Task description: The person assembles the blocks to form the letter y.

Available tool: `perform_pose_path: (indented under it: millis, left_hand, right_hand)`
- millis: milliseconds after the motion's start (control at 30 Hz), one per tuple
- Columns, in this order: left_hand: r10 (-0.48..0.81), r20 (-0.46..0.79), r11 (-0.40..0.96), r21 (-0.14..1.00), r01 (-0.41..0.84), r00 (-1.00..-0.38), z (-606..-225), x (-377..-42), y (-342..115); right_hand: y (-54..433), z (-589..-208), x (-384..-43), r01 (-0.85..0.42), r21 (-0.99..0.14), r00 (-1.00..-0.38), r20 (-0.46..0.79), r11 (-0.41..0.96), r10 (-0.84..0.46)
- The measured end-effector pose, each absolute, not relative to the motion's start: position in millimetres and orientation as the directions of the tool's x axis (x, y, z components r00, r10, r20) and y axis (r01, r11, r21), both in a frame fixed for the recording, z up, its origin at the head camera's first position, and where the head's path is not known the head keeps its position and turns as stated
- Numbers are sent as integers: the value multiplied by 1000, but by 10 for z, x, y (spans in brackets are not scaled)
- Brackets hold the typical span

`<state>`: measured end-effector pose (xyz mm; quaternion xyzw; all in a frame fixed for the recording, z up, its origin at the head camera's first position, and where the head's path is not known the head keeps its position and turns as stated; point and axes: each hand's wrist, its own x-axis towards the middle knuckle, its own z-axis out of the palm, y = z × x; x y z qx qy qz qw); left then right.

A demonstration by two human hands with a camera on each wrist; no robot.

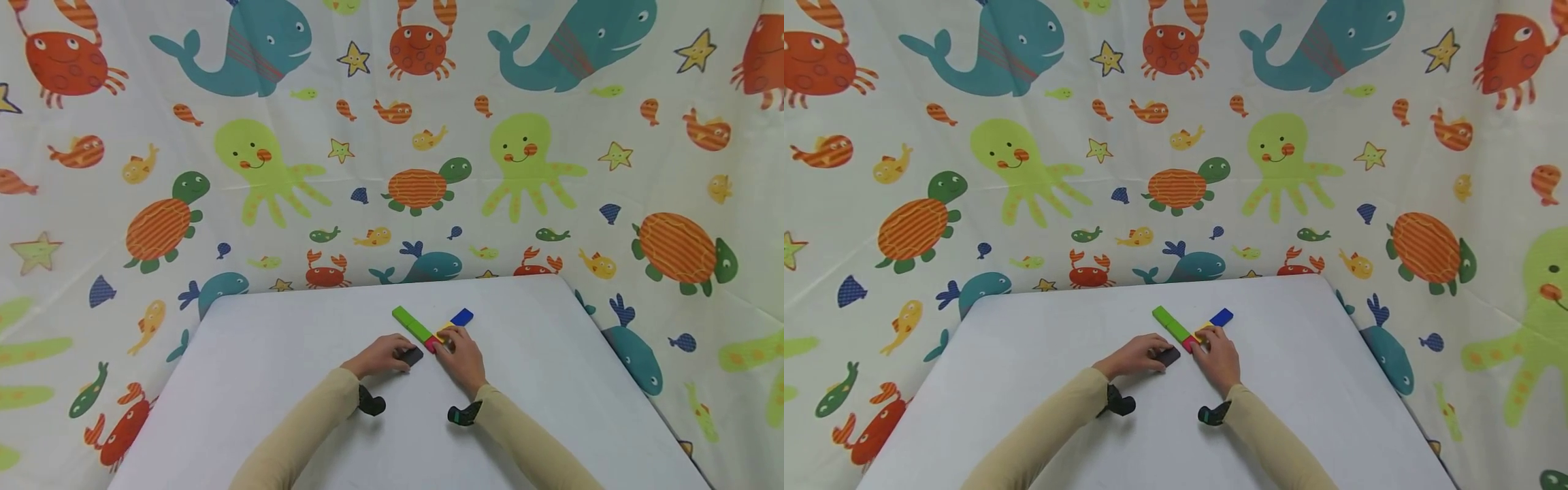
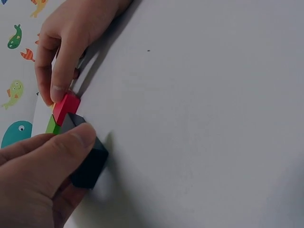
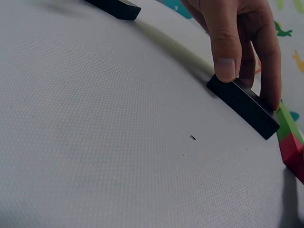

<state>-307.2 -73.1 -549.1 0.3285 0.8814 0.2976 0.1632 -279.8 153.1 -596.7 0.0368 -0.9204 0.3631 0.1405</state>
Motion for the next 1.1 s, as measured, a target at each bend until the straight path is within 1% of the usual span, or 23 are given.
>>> perform_pose_path:
  millis: [167,333,500,733,1100]
  left_hand:
    - [693,-88,610,601,516,-716,-5483,-3069,-662]
    - [706,-94,606,594,529,-702,-5481,-3060,-600]
    - [691,-112,627,583,516,-714,-5480,-3039,-567]
    - [669,-119,645,584,493,-734,-5474,-3009,-542]
    - [667,-120,658,558,506,-736,-5469,-3004,-520]
  right_hand:
    - [1521,-5977,-2796,-176,-658,-956,291,732,31]
    - [1509,-5983,-2777,-171,-651,-957,290,740,34]
    - [1491,-5997,-2758,-169,-634,-954,298,755,37]
    - [1471,-6016,-2745,-158,-646,-955,293,747,52]
    - [1461,-6010,-2729,-162,-643,-952,301,749,52]
